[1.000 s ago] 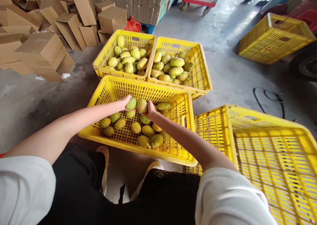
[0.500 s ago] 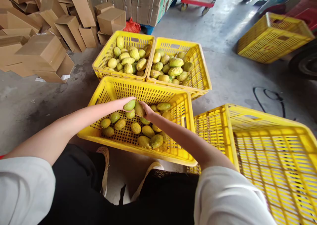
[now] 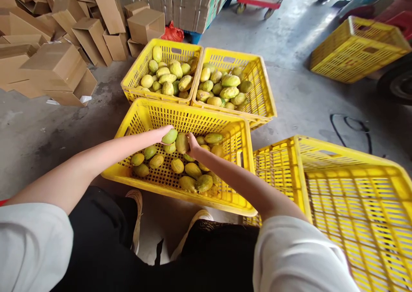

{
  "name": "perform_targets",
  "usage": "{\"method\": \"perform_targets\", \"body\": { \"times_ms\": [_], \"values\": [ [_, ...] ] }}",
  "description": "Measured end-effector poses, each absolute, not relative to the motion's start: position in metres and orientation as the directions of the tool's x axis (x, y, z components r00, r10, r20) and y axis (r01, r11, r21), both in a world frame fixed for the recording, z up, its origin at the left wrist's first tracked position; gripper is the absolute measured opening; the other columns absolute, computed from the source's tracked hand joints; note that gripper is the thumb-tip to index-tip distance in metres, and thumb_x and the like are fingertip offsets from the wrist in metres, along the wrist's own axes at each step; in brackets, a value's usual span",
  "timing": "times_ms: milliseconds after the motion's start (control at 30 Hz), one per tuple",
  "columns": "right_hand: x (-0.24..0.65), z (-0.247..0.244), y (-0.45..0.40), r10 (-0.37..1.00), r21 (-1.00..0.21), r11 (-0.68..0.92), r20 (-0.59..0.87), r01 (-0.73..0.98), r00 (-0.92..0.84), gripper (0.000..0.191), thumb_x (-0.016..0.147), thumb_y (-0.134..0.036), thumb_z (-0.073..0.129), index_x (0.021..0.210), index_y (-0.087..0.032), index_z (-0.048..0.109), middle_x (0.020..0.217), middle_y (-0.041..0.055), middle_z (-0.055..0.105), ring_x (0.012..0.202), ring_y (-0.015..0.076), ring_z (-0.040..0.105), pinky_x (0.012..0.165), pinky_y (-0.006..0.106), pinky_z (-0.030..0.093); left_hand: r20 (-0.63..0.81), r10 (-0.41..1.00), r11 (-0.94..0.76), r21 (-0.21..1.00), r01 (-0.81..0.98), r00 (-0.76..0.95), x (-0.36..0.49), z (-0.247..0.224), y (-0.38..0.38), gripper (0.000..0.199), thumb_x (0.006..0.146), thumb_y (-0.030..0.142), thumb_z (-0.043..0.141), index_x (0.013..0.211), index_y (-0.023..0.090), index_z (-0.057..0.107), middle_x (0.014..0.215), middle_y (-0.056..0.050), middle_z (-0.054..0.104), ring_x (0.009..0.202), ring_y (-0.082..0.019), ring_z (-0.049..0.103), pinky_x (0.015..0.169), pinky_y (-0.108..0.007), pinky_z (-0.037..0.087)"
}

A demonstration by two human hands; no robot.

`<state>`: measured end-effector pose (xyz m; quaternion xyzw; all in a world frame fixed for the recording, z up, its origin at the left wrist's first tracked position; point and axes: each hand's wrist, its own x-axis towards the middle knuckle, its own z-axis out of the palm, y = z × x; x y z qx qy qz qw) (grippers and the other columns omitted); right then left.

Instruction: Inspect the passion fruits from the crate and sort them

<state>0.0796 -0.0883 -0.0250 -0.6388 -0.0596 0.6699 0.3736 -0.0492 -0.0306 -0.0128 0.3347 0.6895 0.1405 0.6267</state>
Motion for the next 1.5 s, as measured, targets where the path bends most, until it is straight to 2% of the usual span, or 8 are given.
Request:
{"method": "perform_targets", "body": {
  "times_ms": [100, 267, 433, 600, 833, 1167, 1367, 1500],
  "values": [
    [0.079, -0.023, -0.088, 0.6, -0.561, -0.718, -0.799, -0.411, 0.041, 0.023, 0.108, -0.042, 0.053, 0.103, -0.023, 0.065, 0.076, 0.0019, 0.063, 0.072, 0.0189, 0.064, 0.067, 0.029, 0.062, -0.816, 0.577, 0.798, 0.557, 0.232, -0.024, -0.049, -0.01, -0.032, 0.031, 0.107, 0.045, 0.052, 0.123, 0.02, 0.064, 0.104, -0.014, 0.074, 0.096, -0.028, 0.073, 0.072, -0.036, 0.063],
    [0.081, -0.025, -0.089, 0.612, -0.575, -0.725, -0.79, -0.379, 0.028, 0.016, 0.107, -0.038, 0.06, 0.103, -0.023, 0.061, 0.079, -0.0004, 0.065, 0.063, 0.0144, 0.06, 0.064, 0.027, 0.059, -0.799, 0.592, 0.773, 0.601, 0.205, 0.108, -0.053, -0.009, -0.034, 0.039, 0.104, 0.055, 0.061, 0.123, 0.022, 0.067, 0.102, -0.014, 0.076, 0.108, -0.031, 0.073, 0.077, -0.037, 0.064],
    [0.083, -0.026, -0.089, 0.587, -0.562, -0.73, -0.807, -0.388, 0.064, 0.02, 0.107, -0.041, 0.057, 0.099, -0.022, 0.061, 0.079, 0.0017, 0.066, 0.067, 0.0157, 0.062, 0.058, 0.025, 0.057, -0.773, 0.617, 0.734, 0.633, 0.246, 0.148, -0.052, -0.014, -0.034, 0.028, 0.096, 0.044, 0.077, 0.113, 0.023, 0.067, 0.115, -0.01, 0.076, 0.116, -0.029, 0.071, 0.081, -0.033, 0.066],
    [0.087, -0.031, -0.085, 0.607, -0.607, -0.688, -0.782, -0.399, 0.141, 0.026, 0.107, -0.044, 0.055, 0.094, -0.023, 0.061, 0.08, 0.0013, 0.064, 0.069, 0.0138, 0.061, 0.053, 0.019, 0.051, -0.792, 0.6, 0.762, 0.609, 0.218, 0.116, -0.051, -0.012, -0.036, 0.021, 0.103, 0.042, 0.065, 0.108, 0.022, 0.063, 0.108, -0.011, 0.075, 0.105, -0.027, 0.074, 0.079, -0.032, 0.066],
    [0.084, -0.029, -0.082, 0.639, -0.602, -0.66, -0.765, -0.449, 0.088, 0.028, 0.109, -0.044, 0.048, 0.098, -0.023, 0.063, 0.077, 0.0021, 0.062, 0.075, 0.0178, 0.066, 0.064, 0.025, 0.06, -0.803, 0.595, 0.785, 0.591, 0.189, 0.037, -0.054, -0.013, -0.035, 0.034, 0.107, 0.048, 0.049, 0.122, 0.02, 0.062, 0.101, -0.013, 0.072, 0.094, -0.026, 0.074, 0.071, -0.033, 0.063],
    [0.082, -0.024, -0.084, 0.663, -0.598, -0.64, -0.747, -0.483, 0.046, 0.015, 0.107, -0.036, 0.059, 0.101, -0.023, 0.06, 0.079, 0.0002, 0.065, 0.076, 0.0167, 0.066, 0.07, 0.026, 0.064, -0.722, 0.691, 0.704, 0.668, 0.24, -0.018, -0.052, -0.019, -0.035, 0.048, 0.094, 0.049, 0.076, 0.13, 0.02, 0.061, 0.135, -0.015, 0.07, 0.111, -0.03, 0.073, 0.078, -0.034, 0.065],
    [0.082, -0.022, -0.085, 0.624, -0.612, -0.647, -0.768, -0.455, 0.146, 0.021, 0.111, -0.039, 0.051, 0.107, -0.02, 0.06, 0.078, -0.0003, 0.063, 0.075, 0.0154, 0.066, 0.068, 0.024, 0.061, -0.737, 0.676, 0.72, 0.663, 0.205, 0.008, -0.048, -0.018, -0.033, 0.044, 0.102, 0.051, 0.063, 0.132, 0.019, 0.058, 0.131, -0.014, 0.071, 0.102, -0.027, 0.075, 0.075, -0.034, 0.064],
    [0.084, -0.031, -0.083, 0.624, -0.643, -0.655, -0.757, -0.397, 0.196, 0.025, 0.11, -0.043, 0.049, 0.103, -0.022, 0.062, 0.08, 0.0012, 0.063, 0.077, 0.0159, 0.066, 0.065, 0.022, 0.06, -0.748, 0.662, 0.733, 0.631, 0.255, -0.052, -0.051, -0.018, -0.032, 0.034, 0.107, 0.045, 0.052, 0.13, 0.021, 0.059, 0.128, -0.015, 0.072, 0.115, -0.03, 0.071, 0.078, -0.033, 0.063]
  ]
}}
